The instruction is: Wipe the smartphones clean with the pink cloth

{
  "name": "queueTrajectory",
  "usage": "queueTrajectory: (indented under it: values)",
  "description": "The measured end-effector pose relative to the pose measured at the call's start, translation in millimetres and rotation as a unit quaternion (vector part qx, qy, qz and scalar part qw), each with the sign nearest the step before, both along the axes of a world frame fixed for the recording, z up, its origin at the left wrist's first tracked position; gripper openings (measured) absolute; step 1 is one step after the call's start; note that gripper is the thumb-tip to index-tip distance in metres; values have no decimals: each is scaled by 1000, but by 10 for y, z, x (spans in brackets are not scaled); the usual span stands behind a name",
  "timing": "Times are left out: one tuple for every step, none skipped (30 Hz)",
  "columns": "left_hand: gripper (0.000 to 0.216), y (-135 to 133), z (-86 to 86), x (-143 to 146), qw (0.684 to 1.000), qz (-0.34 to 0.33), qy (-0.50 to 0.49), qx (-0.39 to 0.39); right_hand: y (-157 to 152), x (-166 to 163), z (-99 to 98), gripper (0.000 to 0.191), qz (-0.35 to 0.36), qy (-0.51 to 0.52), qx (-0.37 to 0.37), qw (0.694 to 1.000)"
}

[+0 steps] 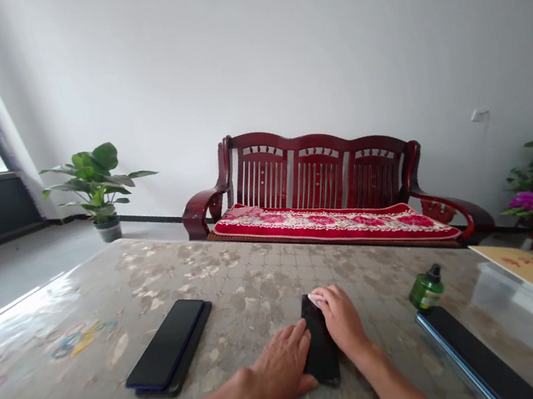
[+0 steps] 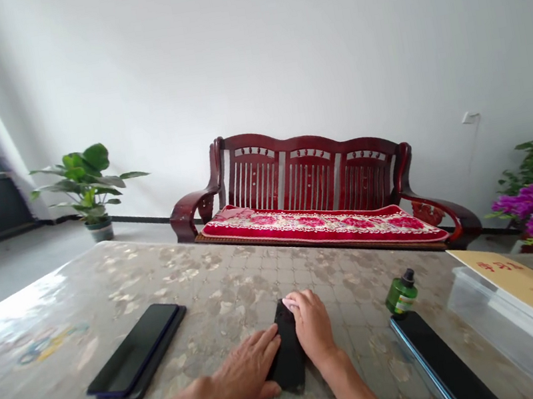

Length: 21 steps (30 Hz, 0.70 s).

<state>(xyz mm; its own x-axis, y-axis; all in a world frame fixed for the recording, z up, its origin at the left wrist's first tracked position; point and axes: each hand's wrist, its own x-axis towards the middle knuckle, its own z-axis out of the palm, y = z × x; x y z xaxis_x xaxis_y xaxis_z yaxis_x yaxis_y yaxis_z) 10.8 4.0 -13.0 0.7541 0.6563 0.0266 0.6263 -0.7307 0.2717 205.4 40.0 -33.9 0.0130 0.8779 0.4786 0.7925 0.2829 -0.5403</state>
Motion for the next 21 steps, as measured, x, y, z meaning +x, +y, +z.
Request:
queueTrajectory:
  values:
    - [67, -6, -27, -2, 1000, 3, -11, -3, -30, -11, 32, 23, 3, -33, -7, 999]
    - [67, -14, -50, -3, 1000, 9, -21, -8, -51, -23, 61, 23, 7, -60, -15, 998]
    - [67, -22, -68, -5, 999, 14, -32, -14, -63, -35, 89, 23, 13, -79, -24, 997]
    - [66, -30, -83, -6, 999, 19, -44, -20, -67, -45, 113, 24, 23, -91, -32, 995]
    - [65, -38, -95, -10, 998, 22, -56, -25, -66, -53, 135, 25, 36, -97, -39, 994]
    - [64, -45, -106, -15, 997, 24, -67, -29, -63, -59, 153, 26, 51, -100, -47, 993]
    - [64, -50, -116, -22, 996, 25, -78, -32, -63, -62, 169, 27, 63, -103, -52, 991]
    - [63, -54, -124, -31, 995, 26, -86, -32, -70, -65, 181, 27, 72, -107, -57, 990]
    - [63, -55, -131, -39, 995, 26, -93, -32, -87, -67, 190, 27, 79, -112, -61, 989]
    - [63, -55, -137, -46, 994, 26, -99, -31, -115, -69, 194, 26, 85, -116, -65, 987]
    - [63, -53, -142, -51, 994, 25, -104, -29, -152, -72, 195, 26, 90, -119, -67, 986]
    - [63, -49, -146, -54, 993, 22, -110, -27, -193, -75, 192, 27, 94, -121, -69, 986]
    - [63, -45, -149, -55, 993, 18, -116, -25, -232, -79, 186, 27, 98, -123, -70, 985]
    - [63, -40, -152, -55, 992, 15, -121, -23, -261, -82, 180, 27, 99, -126, -70, 985]
    - [63, -36, -156, -54, 992, 13, -124, -21, -273, -85, 174, 27, 99, -128, -70, 984]
    - [63, -32, -160, -53, 992, 12, -126, -21, -264, -86, 170, 27, 97, -130, -71, 984]
    - [63, -30, -164, -53, 992, 11, -126, -22, -231, -87, 169, 27, 94, -132, -71, 984]
    - [62, -28, -168, -54, 992, 11, -125, -24, -176, -88, 172, 27, 89, -134, -70, 984]
    - [63, -26, -172, -56, 992, 12, -123, -26, -105, -90, 179, 27, 85, -134, -69, 985]
    - [63, -25, -176, -58, 992, 13, -120, -27, -24, -93, 188, 27, 76, -135, -63, 986]
    - [63, -25, -179, -61, 993, 13, -118, -28, 56, -98, 198, 28, 74, -136, -61, 986]
